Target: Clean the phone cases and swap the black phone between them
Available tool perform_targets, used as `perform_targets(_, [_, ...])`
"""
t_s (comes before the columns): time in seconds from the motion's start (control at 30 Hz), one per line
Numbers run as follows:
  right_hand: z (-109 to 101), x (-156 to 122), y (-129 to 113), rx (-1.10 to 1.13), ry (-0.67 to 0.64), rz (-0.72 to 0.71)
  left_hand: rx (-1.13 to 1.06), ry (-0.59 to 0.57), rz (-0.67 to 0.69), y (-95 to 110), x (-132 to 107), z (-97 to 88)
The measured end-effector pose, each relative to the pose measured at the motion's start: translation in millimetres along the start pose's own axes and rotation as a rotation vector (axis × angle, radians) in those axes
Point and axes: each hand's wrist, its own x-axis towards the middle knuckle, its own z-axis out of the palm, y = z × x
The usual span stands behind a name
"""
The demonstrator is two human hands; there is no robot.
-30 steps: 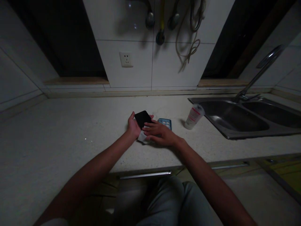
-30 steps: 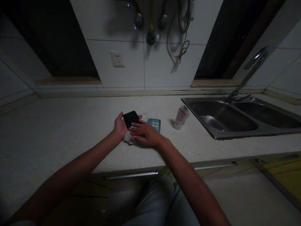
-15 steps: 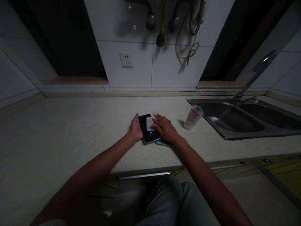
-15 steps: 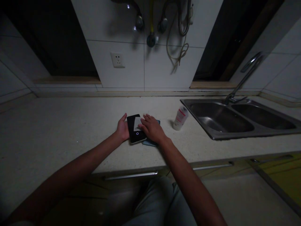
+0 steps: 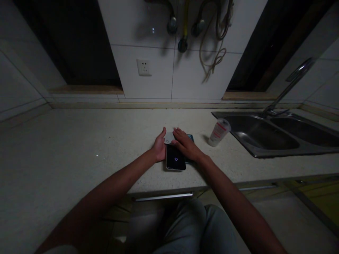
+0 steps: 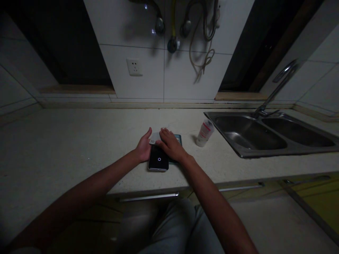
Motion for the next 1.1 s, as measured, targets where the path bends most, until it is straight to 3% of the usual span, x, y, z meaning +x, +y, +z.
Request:
perform_targets(0.17, [-6.4, 1.2, -15.2, 0.006, -0.087, -0.129, -0.018, 0.018, 0.003, -0.7, 0.1, 2.9])
perform_targets(0.3, [-8.7, 1.6, -23.4, 0.015, -0.136, -0.244, -0.019, 0.115, 0.054, 5.4, 0.2, 0.8])
perform_targets(0.53, [-11.8, 1.0, -21.7, 0.054, -0.09, -0.298, -0.075, 0.279, 0.174, 16.7, 0.4, -0.1])
perform_targets(0.77, [-12.4, 1.4, -15.4, 0.045, 0.02, -0.212, -0.106, 0.346, 0.285, 20.3, -1.1, 0.6])
perform_targets(1.1, [-3.8, -0.3, -2.3, 0.081, 0.179, 0.017, 0.034, 0.244, 0.096, 9.3, -1.9, 1.8])
